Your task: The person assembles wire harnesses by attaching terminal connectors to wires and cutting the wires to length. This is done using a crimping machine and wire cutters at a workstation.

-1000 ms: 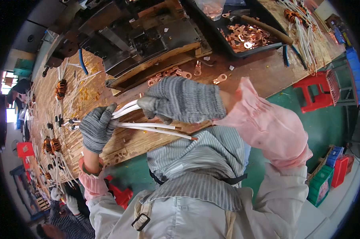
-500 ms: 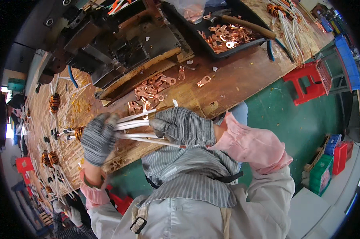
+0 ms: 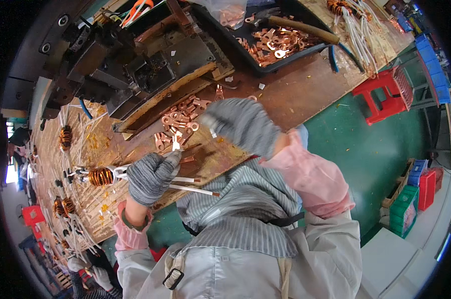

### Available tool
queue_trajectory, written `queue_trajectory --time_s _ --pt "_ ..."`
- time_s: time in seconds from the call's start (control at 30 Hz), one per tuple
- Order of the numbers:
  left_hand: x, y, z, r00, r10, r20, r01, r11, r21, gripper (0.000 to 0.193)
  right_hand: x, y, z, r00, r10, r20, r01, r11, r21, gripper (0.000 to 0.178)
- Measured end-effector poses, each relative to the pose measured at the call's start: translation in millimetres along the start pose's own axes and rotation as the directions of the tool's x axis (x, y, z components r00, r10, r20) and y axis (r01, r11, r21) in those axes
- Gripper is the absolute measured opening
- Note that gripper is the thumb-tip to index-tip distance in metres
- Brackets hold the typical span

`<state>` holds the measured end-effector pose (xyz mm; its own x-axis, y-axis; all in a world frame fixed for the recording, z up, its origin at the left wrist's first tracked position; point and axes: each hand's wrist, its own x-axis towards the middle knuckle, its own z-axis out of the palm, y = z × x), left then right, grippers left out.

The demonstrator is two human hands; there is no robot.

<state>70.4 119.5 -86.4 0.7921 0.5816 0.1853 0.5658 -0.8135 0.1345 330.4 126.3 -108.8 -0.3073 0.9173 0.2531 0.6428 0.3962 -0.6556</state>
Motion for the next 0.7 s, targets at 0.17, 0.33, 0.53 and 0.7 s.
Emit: queue_trajectory --time_s 0.17,0.33,0.53,0.7 --pt "-1 1 -2 0.997 -0.027 0.07 0.028 1.0 -0.002 0.035 41 -22 39 0.948 0.062 0.314 0.076 0.909 -0.409 0.032" --pt "2 1 -8 0.997 -0.071 0.036 0.073 0.994 -0.085 0.03 53 -26 39 0.898 0.179 0.401 0.025 0.891 -0.453 0.032" --pt "18 -7 -24 0.979 -0.179 -0.096 0.118 0.886 -0.449 0.02 64 -25 38 0.901 0.17 0.399 0.0 0.92 -0.392 0.021" --pt "19 -6 -26 0.957 -0.29 0.025 0.239 0.733 -0.637 0.017 61 -30 38 0.898 0.22 0.381 -0.053 0.914 -0.402 0.022"
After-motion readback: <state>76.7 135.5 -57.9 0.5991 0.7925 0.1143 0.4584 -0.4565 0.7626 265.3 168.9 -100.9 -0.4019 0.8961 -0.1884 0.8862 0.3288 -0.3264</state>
